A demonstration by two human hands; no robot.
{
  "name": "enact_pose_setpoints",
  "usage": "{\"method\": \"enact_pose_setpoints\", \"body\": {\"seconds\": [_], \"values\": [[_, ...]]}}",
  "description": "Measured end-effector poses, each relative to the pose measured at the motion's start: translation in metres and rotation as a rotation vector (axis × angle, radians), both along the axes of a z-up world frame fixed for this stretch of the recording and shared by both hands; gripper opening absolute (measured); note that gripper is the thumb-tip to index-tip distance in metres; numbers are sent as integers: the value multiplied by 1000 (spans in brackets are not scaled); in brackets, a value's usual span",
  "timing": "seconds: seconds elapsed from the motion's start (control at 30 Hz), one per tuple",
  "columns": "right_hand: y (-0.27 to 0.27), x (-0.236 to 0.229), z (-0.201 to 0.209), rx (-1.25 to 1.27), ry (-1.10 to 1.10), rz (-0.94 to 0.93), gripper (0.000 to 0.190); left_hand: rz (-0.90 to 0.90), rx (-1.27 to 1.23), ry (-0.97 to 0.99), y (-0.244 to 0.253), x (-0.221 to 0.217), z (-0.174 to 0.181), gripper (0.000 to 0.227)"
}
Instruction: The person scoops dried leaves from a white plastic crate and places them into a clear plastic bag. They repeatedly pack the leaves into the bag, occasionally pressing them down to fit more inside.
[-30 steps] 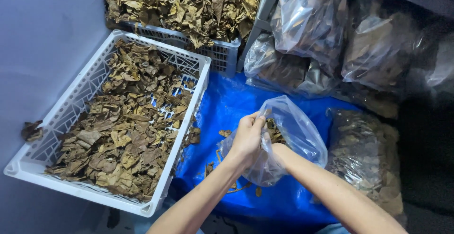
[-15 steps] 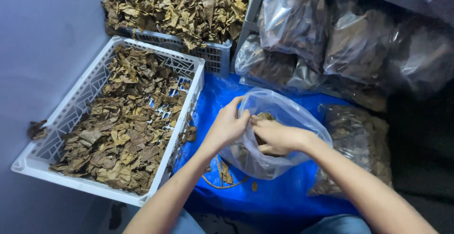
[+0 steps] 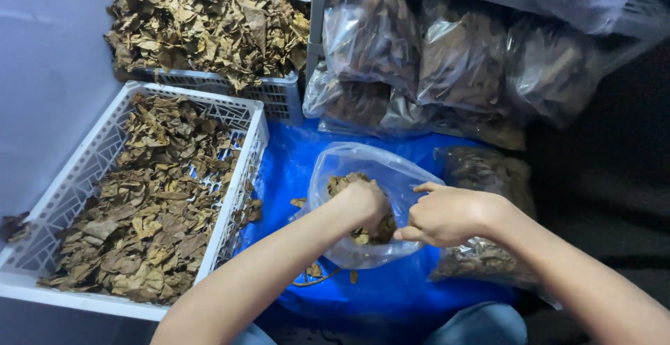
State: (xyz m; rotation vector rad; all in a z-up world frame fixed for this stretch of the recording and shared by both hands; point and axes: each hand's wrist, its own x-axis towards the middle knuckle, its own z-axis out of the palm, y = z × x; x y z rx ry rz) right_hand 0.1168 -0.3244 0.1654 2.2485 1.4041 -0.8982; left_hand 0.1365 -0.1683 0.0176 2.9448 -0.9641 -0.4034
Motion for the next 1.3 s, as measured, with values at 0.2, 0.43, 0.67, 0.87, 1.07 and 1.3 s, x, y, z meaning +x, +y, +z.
{"method": "enact_pose_setpoints", "body": {"seconds": [0.2,0.43,0.67,0.87,1.07,1.3], "values": [[8,-19,38,-58,-69,-24,32,340,215,277,-21,-9,-85,84],[23,-28,67,-79,-98,-73,24,338,301,411,-26,-17,-76,73],[36,-36,78,-118,-115,-124,41,132,167,134,-5,-2,-56,78],[43,-38,76,104,-195,-285,31,5,-276,-197,58,-53,72,47],[85,-52,59,702,-364,-21,27,218,-737,-275,197,-130,146,31],[207,-89,19,909,-379,196,27,754,-342,-260,372,-152,13,38]]}}
